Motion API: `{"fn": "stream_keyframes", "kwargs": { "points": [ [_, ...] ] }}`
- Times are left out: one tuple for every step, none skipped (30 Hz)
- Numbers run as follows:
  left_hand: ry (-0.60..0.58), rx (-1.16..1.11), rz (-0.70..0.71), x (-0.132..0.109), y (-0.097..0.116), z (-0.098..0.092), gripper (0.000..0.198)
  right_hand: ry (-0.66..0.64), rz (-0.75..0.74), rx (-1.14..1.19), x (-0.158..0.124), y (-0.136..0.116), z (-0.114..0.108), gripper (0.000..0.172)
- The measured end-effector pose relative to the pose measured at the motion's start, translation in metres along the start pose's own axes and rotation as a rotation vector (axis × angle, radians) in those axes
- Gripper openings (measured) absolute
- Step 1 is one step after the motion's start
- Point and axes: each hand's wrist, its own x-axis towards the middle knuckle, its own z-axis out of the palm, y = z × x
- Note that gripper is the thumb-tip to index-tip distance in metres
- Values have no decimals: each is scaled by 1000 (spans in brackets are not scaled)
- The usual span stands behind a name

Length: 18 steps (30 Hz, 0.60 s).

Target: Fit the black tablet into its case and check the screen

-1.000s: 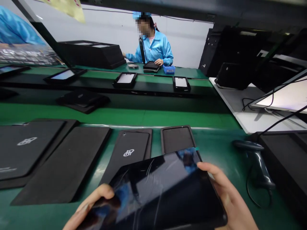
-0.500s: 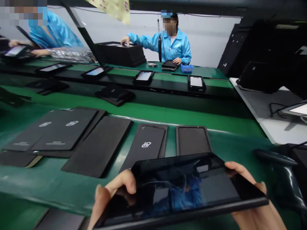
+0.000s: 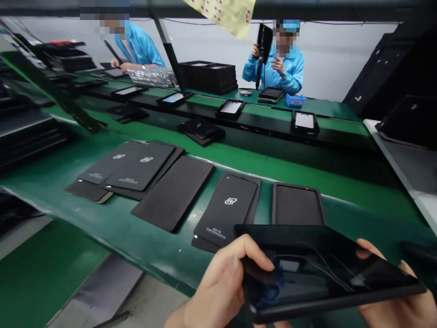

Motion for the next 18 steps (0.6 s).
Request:
{"fn": "stream_keyframes", "kwargs": {
  "points": [
    [-4,44,-16,0,-1,-1,42,-27,-10,-23,5,1,-10,35],
    [2,98,-27,-1,-2,-1,44,-29,-15,-38,8,2,-17,35],
    [11,155,-31,-2,-3,-1,46,-12,-19,-40,11,2,-21,36],
    [10,208,-30,-3,-3,-1,48,12,-19,-32,13,3,-24,36],
    [7,259,-25,-4,-2,0,50,38,-10,-16,14,3,-25,36],
    [2,310,-22,-4,0,1,52,58,1,2,14,3,-25,37],
    [-10,362,-19,-4,2,2,53,67,11,16,15,4,-25,37],
    [-25,417,-12,-3,6,3,54,63,28,21,16,4,-26,36],
    [-47,489,-3,-2,10,5,56,49,40,16,18,4,-28,36],
    [-71,581,18,0,16,6,57,35,49,-3,19,5,-32,34],
    [-104,693,42,1,21,6,58,30,47,-40,19,6,-37,33],
    [-149,811,57,1,27,6,57,48,17,-97,19,8,-42,31],
    [-196,919,63,1,31,5,53,88,-37,-161,19,10,-48,28],
    [-238,1006,64,0,33,3,47,139,-105,-221,17,12,-52,26],
    [-259,1070,54,-3,32,-1,39,195,-185,-273,16,15,-56,28],
    [-247,1113,41,-6,28,-5,35,245,-257,-308,14,19,-57,32],
    [-199,1141,30,-11,21,-10,39,280,-315,-327,12,22,-57,35],
    [-129,1159,21,-16,12,-16,50,291,-349,-329,11,24,-56,38]
  ]
}}
